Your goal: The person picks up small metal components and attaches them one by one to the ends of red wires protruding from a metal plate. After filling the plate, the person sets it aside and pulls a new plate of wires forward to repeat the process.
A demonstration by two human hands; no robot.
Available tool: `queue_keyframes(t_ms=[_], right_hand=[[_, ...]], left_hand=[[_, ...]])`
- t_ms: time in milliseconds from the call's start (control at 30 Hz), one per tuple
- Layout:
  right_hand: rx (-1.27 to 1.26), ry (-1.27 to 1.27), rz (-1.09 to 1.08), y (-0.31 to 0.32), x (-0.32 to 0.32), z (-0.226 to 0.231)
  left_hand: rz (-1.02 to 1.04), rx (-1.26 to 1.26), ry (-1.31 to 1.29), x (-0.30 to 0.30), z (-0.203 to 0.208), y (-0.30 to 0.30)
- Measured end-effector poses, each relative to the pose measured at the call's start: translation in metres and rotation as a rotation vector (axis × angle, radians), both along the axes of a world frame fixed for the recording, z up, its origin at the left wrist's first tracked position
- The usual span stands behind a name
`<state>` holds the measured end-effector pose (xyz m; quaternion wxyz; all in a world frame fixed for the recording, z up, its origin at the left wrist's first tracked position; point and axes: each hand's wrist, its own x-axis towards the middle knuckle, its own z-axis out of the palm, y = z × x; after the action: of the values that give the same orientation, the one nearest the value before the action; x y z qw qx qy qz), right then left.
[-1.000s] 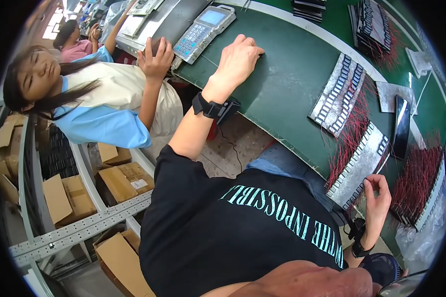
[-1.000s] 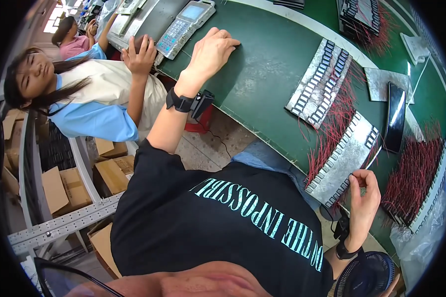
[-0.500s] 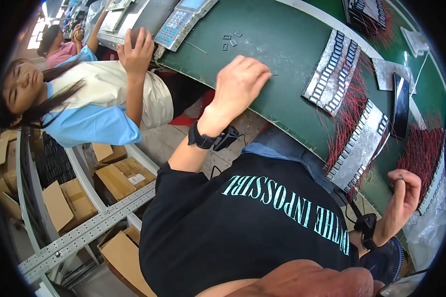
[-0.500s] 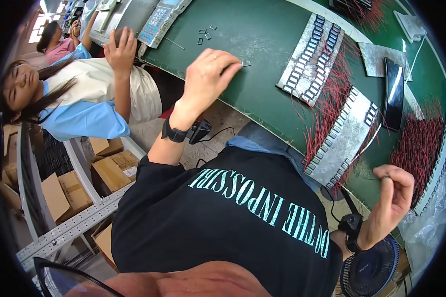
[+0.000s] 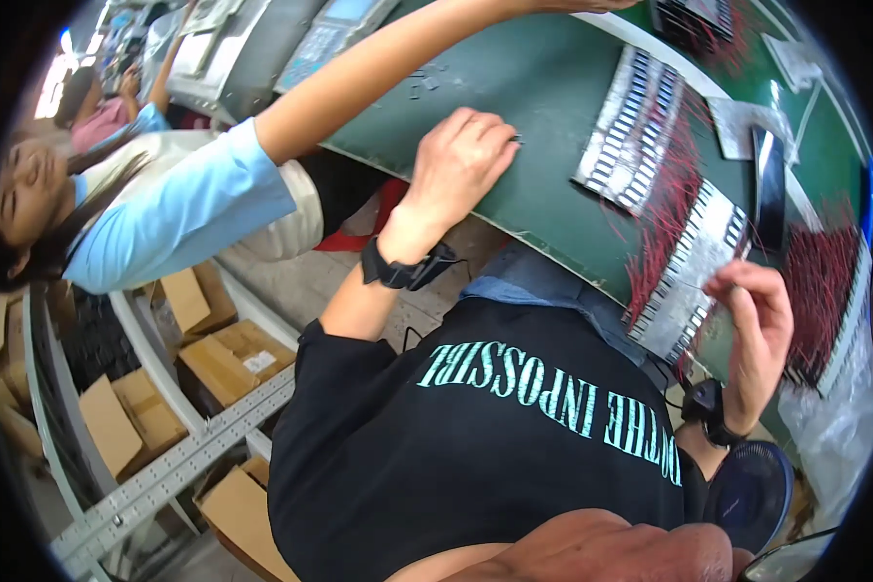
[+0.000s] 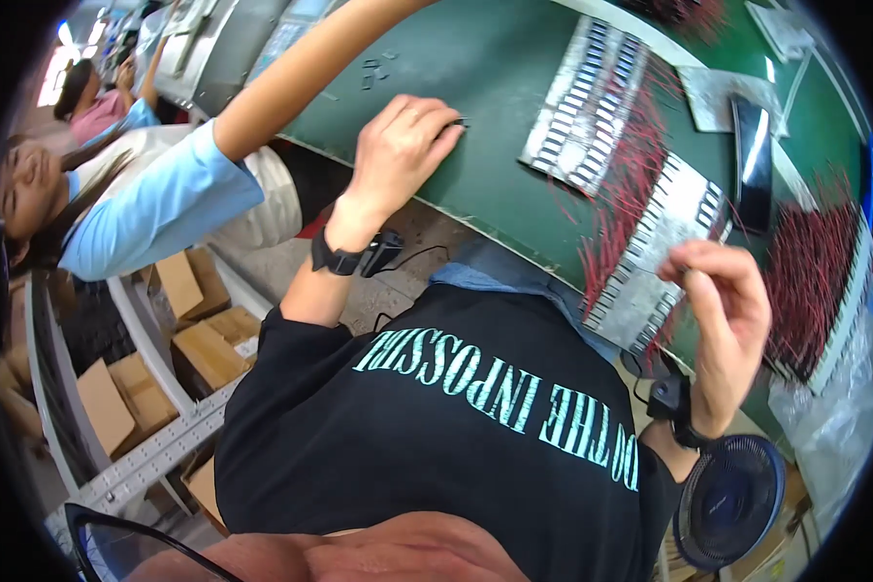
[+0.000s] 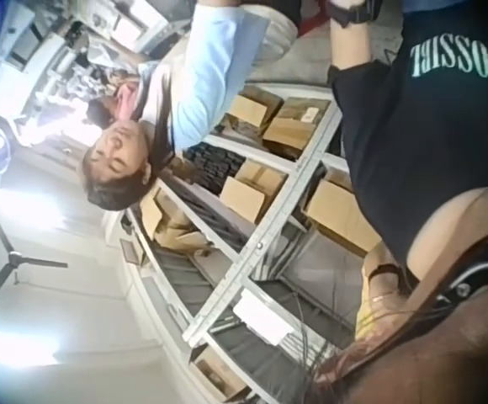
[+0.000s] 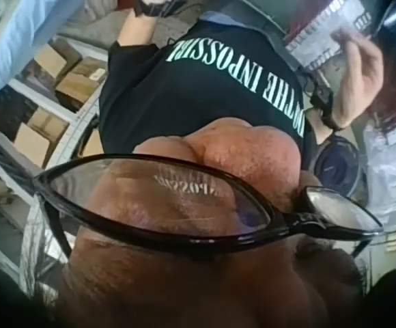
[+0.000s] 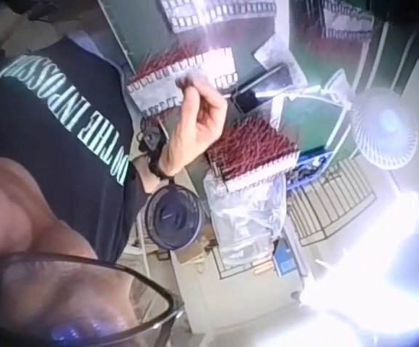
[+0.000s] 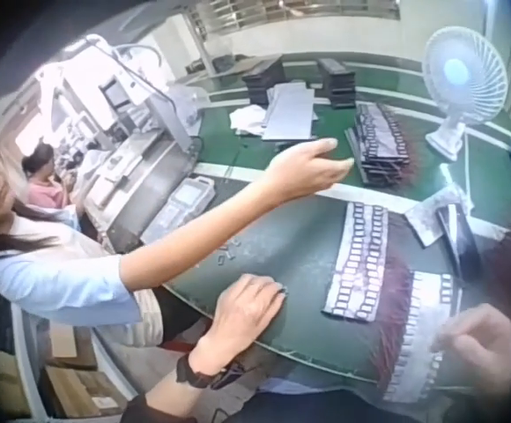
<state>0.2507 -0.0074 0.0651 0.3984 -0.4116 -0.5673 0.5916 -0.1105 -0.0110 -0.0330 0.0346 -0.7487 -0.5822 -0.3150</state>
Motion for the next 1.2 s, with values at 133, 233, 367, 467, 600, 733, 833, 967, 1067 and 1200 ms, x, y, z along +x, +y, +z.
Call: queue_keyframes(t_ms=[133,233,367,467,600,733,833,967,1067,1200], right_hand=[[-0.033,-0.031,0.005,0.015,-0.013,-0.012],[-0.107,-0.011,0.059,0.024,-0.024,-0.022],[-0.130,-0.059,0.032,0.032,-0.029,-0.040],[-0.030,-0.156,-0.063,0.032,-0.028,-0.049],[-0.059,-0.184,-0.052,0.034,-0.018,-0.056],[-0.171,-0.044,0.027,0.040,-0.005,-0.064],[-0.236,0.028,0.071,0.045,0.005,-0.067],[-0.329,0.078,0.140,0.055,0.015,-0.059],[-0.355,0.058,0.172,0.058,0.024,-0.060],[-0.216,-0.136,0.147,0.047,0.032,-0.059]], left_hand=[[-0.108,-0.009,-0.102,0.044,0.010,0.013],[-0.213,-0.103,-0.291,0.084,0.026,0.011],[-0.333,-0.255,-0.583,0.124,0.025,0.016],[-0.333,-0.497,-0.764,0.135,0.029,0.019],[-0.317,-0.615,-0.889,0.144,0.029,0.021],[-0.330,-0.731,-0.985,0.150,0.031,0.023],[-0.364,-0.747,-0.963,0.153,0.032,0.026],[-0.410,-0.753,-0.939,0.160,0.030,0.032],[-0.428,-0.738,-0.878,0.169,0.033,0.034],[-0.435,-0.631,-0.689,0.188,0.031,0.032]])
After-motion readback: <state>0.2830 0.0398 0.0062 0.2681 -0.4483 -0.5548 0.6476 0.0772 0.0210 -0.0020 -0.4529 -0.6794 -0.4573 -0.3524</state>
